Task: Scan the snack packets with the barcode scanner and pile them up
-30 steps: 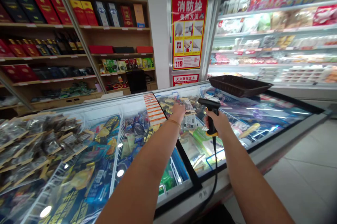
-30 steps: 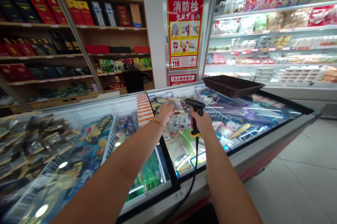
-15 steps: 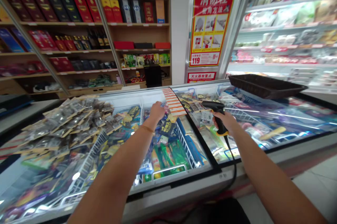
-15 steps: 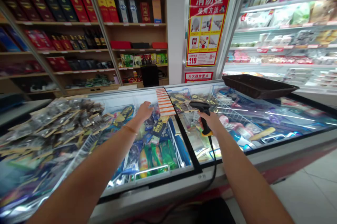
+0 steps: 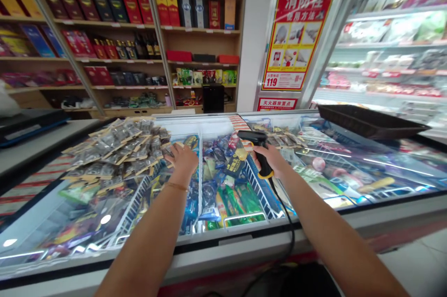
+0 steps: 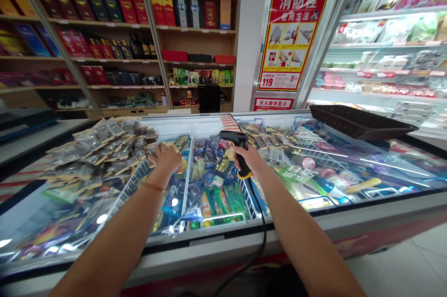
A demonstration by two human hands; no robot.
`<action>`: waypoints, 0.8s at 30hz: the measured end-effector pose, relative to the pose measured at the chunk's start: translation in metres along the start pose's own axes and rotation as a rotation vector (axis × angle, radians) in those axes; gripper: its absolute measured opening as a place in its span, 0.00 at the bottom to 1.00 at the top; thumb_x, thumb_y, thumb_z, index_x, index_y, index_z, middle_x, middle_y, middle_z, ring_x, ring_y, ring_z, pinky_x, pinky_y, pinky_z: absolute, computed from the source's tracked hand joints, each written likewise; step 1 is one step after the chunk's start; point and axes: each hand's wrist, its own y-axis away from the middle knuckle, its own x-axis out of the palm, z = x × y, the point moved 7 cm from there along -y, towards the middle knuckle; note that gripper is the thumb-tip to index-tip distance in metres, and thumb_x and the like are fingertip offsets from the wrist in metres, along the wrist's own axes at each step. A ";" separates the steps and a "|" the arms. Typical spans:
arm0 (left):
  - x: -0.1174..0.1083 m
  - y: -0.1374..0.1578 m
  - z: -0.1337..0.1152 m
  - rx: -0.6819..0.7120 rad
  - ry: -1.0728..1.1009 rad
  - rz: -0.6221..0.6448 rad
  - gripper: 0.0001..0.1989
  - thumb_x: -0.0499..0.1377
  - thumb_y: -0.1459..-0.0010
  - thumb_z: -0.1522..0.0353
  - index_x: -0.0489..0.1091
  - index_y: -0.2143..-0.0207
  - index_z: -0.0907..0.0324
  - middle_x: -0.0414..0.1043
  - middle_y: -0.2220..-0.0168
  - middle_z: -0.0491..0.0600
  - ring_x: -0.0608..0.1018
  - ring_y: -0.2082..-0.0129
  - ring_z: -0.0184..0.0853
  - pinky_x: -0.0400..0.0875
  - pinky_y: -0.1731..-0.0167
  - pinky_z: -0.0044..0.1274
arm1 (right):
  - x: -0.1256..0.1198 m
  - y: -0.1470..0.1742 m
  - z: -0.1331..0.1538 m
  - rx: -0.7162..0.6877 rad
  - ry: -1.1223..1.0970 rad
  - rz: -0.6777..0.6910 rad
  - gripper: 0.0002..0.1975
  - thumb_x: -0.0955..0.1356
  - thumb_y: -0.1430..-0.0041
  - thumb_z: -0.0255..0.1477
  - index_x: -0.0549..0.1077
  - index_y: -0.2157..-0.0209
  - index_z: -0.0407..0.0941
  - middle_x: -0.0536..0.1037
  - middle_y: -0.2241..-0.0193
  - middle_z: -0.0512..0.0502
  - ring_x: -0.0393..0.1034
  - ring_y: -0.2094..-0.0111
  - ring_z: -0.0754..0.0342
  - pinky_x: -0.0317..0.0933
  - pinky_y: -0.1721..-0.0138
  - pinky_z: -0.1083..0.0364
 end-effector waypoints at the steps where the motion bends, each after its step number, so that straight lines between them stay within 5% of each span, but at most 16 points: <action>1: 0.000 0.002 -0.003 0.014 -0.014 0.010 0.24 0.51 0.35 0.65 0.67 0.41 0.68 0.57 0.32 0.74 0.51 0.28 0.61 0.47 0.37 0.58 | 0.002 0.000 -0.007 0.015 0.006 0.015 0.19 0.76 0.56 0.41 0.67 0.71 0.44 0.72 0.83 0.53 0.63 0.88 0.59 0.56 0.86 0.59; 5: -0.007 0.015 -0.022 0.103 -0.035 0.090 0.22 0.50 0.34 0.66 0.67 0.42 0.67 0.68 0.40 0.73 0.67 0.36 0.59 0.61 0.41 0.50 | 0.001 0.002 -0.029 0.070 0.073 0.098 0.20 0.77 0.56 0.42 0.67 0.71 0.45 0.73 0.82 0.52 0.63 0.88 0.59 0.56 0.86 0.59; 9: -0.028 0.024 -0.035 0.188 -0.011 0.030 0.23 0.54 0.35 0.66 0.64 0.39 0.62 0.67 0.39 0.67 0.68 0.37 0.54 0.67 0.44 0.41 | -0.008 0.003 -0.031 0.063 0.088 0.100 0.20 0.76 0.52 0.43 0.68 0.71 0.44 0.74 0.81 0.51 0.65 0.86 0.59 0.58 0.85 0.58; 13: -0.038 0.019 -0.015 0.051 -0.063 -0.008 0.33 0.61 0.40 0.57 0.64 0.37 0.66 0.63 0.36 0.71 0.65 0.36 0.59 0.65 0.42 0.44 | -0.010 0.004 -0.029 0.037 0.097 0.092 0.19 0.76 0.50 0.42 0.69 0.69 0.44 0.74 0.80 0.51 0.65 0.86 0.59 0.58 0.85 0.59; 18: -0.022 0.013 0.001 0.010 -0.112 0.156 0.44 0.60 0.46 0.41 0.71 0.42 0.67 0.60 0.34 0.75 0.59 0.33 0.66 0.56 0.38 0.53 | -0.005 0.007 -0.033 0.061 0.106 0.126 0.20 0.76 0.50 0.41 0.69 0.64 0.43 0.74 0.80 0.52 0.65 0.86 0.58 0.57 0.86 0.59; 24: -0.016 0.015 -0.011 0.106 0.057 0.189 0.41 0.71 0.57 0.47 0.71 0.46 0.62 0.67 0.40 0.72 0.66 0.37 0.67 0.61 0.42 0.50 | -0.003 0.008 -0.033 0.062 0.097 0.137 0.24 0.76 0.51 0.41 0.69 0.60 0.43 0.74 0.80 0.53 0.65 0.86 0.58 0.57 0.86 0.58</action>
